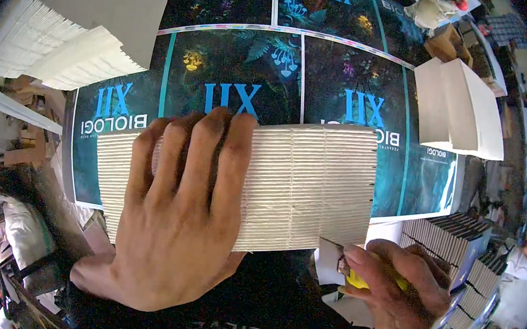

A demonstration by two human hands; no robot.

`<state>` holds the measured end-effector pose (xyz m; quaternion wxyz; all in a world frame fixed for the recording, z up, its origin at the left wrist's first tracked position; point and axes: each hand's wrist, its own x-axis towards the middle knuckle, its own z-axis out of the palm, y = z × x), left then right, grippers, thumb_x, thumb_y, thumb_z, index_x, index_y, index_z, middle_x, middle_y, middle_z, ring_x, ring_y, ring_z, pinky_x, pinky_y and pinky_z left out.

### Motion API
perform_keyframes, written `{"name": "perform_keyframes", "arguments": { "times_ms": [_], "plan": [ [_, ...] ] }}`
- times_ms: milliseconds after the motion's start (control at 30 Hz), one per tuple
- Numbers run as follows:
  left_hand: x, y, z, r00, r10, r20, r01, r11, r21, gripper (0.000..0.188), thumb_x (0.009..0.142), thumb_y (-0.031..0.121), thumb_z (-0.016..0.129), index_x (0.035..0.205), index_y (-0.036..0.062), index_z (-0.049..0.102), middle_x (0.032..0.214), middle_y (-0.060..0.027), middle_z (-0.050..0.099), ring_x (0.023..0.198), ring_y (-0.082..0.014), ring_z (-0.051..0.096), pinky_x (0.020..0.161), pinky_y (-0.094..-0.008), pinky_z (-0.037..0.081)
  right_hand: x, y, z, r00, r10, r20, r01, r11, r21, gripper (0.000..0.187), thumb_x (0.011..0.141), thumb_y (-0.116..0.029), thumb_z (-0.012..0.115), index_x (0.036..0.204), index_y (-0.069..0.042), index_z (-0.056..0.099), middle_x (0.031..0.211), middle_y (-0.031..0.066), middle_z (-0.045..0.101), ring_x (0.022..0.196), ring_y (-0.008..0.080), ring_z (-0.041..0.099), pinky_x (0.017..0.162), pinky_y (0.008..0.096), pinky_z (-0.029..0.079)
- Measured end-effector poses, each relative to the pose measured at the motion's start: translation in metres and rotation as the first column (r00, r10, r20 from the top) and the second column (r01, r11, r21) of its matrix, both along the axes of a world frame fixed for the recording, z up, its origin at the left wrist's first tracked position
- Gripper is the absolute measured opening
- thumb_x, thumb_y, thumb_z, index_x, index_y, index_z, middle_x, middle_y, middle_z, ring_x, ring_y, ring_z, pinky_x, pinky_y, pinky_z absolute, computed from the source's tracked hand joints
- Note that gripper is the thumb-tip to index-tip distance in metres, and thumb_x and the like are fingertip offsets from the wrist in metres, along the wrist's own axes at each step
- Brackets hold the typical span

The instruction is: The person cuts along the spine of paper signatures using a utility knife and separates the folded booklets by hand.

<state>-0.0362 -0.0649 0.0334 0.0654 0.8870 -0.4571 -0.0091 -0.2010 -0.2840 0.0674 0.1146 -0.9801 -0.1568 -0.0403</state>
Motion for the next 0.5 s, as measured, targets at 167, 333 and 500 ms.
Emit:
{"name": "perform_keyframes", "arguments": {
  "times_ms": [167,333,500],
  "plan": [
    [0.001,-0.001,-0.005,0.995,-0.009,0.098,0.014,0.999,-0.048,0.102,0.061,0.03,0.083,0.147,-0.0022,0.04,0.136,-0.0262,0.049,0.125,-0.0477,0.049,0.112,-0.0572,0.036,0.003,0.002,0.004,0.997,0.061,-0.054,-0.063,0.998,-0.024,0.047,0.092,-0.027,0.071,0.133,-0.006,0.066,0.125,0.0121,0.068,0.092,0.0172,0.07,0.07,0.0273,0.054],
    [0.0,-0.002,-0.003,0.998,0.006,0.056,-0.004,0.999,-0.042,0.102,0.057,0.026,0.083,0.146,-0.0014,0.041,0.135,-0.0251,0.051,0.125,-0.0464,0.05,0.111,-0.0563,0.037,0.008,-0.002,0.008,0.989,0.106,-0.106,-0.112,0.993,-0.047,0.039,0.093,-0.02,0.07,0.129,-0.007,0.07,0.131,0.011,0.067,0.092,0.0131,0.071,0.065,0.0234,0.055],
    [0.001,-0.003,-0.003,0.999,0.017,0.035,-0.015,0.999,-0.045,0.104,0.055,0.023,0.083,0.146,-0.0009,0.041,0.135,-0.0242,0.051,0.127,-0.0455,0.05,0.112,-0.0556,0.037,0.016,0.004,0.021,0.987,0.08,-0.141,-0.082,0.997,-0.014,0.038,0.085,-0.009,0.075,0.122,-0.002,0.072,0.128,0.0136,0.069,0.093,0.0165,0.072,0.069,0.0251,0.058]
  ]
}}
